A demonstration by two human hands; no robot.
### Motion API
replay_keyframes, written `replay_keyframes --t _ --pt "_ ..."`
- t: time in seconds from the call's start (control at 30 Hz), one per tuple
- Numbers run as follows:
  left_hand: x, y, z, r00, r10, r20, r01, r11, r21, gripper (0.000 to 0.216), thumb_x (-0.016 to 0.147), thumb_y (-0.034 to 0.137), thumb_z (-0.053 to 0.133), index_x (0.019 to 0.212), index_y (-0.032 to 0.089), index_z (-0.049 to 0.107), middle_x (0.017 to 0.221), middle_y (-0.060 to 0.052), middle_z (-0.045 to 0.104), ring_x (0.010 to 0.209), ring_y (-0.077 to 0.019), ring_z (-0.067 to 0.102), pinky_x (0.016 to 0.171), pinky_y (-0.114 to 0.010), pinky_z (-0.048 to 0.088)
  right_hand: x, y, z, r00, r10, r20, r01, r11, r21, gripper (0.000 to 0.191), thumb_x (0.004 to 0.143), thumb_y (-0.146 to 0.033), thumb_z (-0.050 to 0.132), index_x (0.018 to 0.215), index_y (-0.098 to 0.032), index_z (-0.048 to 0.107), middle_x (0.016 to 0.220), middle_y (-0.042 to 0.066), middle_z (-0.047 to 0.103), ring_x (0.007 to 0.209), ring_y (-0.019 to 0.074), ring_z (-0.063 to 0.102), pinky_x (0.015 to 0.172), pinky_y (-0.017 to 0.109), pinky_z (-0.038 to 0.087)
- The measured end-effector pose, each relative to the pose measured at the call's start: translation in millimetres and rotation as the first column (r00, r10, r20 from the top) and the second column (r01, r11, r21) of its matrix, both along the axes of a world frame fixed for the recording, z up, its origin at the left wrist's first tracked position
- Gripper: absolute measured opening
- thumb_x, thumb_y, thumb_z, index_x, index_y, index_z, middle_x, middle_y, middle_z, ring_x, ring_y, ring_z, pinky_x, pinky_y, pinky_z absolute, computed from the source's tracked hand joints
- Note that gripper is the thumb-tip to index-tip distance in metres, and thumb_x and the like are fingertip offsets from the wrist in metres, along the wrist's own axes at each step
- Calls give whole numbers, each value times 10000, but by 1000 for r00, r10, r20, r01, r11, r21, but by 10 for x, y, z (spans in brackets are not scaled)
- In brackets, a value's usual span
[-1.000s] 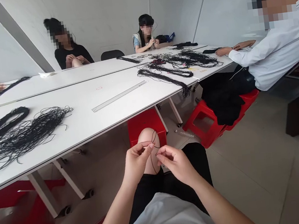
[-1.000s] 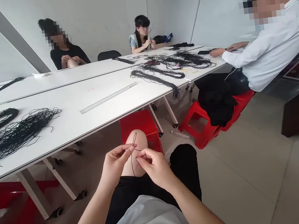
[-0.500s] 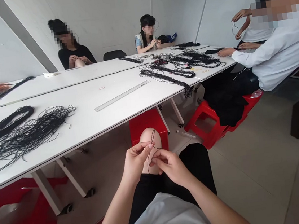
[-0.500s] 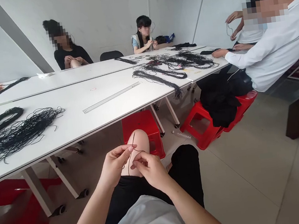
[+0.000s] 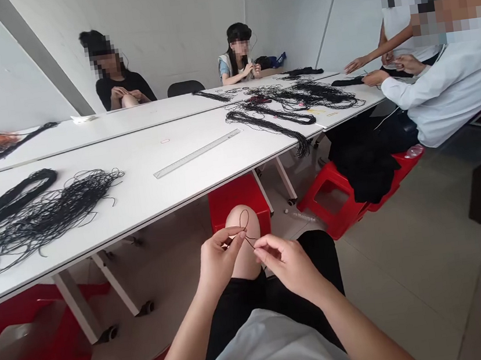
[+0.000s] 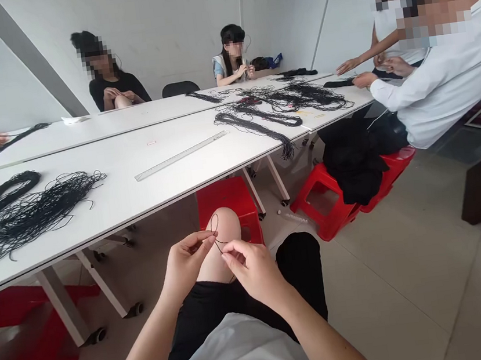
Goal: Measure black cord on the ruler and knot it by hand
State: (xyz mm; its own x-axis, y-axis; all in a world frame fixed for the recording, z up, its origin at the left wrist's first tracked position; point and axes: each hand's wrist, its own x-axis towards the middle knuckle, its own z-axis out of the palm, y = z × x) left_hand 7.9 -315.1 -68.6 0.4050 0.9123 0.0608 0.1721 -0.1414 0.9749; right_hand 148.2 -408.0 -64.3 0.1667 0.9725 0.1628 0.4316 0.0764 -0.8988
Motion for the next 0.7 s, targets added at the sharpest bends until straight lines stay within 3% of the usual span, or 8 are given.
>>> replay_keyframes --t 0.13,0.27,0.43,0.53,0.6,0.63,0.7 --pt "6 -58 46 969 -163 -185 191 971 147 202 827 343 578 898 232 732 895 -42 718 730 -169 601 636 -251 422 164 -41 273 925 -131 357 67 980 185 133 891 -241 494 817 -222 602 720 18 617 681 166 555 662 289 437" --pt "31 -155 154 911 -346 -225 379 917 127 199 844 298 535 821 232 721 833 -28 698 679 -155 557 612 -245 397 285 64 333 901 -96 423 8 979 205 163 902 -211 480 794 -229 600 770 19 619 745 174 558 744 320 429" --pt "60 -158 125 890 -425 -163 435 900 34 182 814 312 569 756 204 704 796 -41 637 643 -139 504 601 -247 402 338 195 122 935 -145 325 67 969 240 150 903 -267 507 836 -241 639 933 48 599 927 203 570 854 362 432" --pt "74 -80 39 930 -343 -134 347 938 10 206 806 351 586 779 191 713 936 -71 593 768 -165 544 680 -266 434 272 185 -65 920 -355 164 291 902 320 154 900 -317 509 975 -239 618 1110 83 548 1070 230 520 911 388 414" --pt "71 -20 -2 959 -237 -157 247 968 46 234 809 385 585 816 194 720 973 -77 556 846 -186 543 725 -283 431 177 131 -190 891 -452 34 420 852 311 181 906 -335 494 1015 -221 584 1108 91 550 1043 220 530 887 374 427" --pt "64 7 -13 965 -198 -171 212 975 67 246 813 398 580 833 198 721 963 -75 547 866 -193 539 733 -288 426 120 95 -246 901 -433 -15 421 866 270 184 908 -340 491 1014 -215 574 1072 85 570 1005 208 547 868 359 437" --pt "40 48 -18 968 -167 -188 187 978 95 255 822 412 567 853 209 718 921 -66 556 866 -199 540 732 -292 417 10 15 -327 962 -262 -77 271 953 137 180 902 -354 509 988 -210 577 979 57 618 924 186 582 823 321 459"
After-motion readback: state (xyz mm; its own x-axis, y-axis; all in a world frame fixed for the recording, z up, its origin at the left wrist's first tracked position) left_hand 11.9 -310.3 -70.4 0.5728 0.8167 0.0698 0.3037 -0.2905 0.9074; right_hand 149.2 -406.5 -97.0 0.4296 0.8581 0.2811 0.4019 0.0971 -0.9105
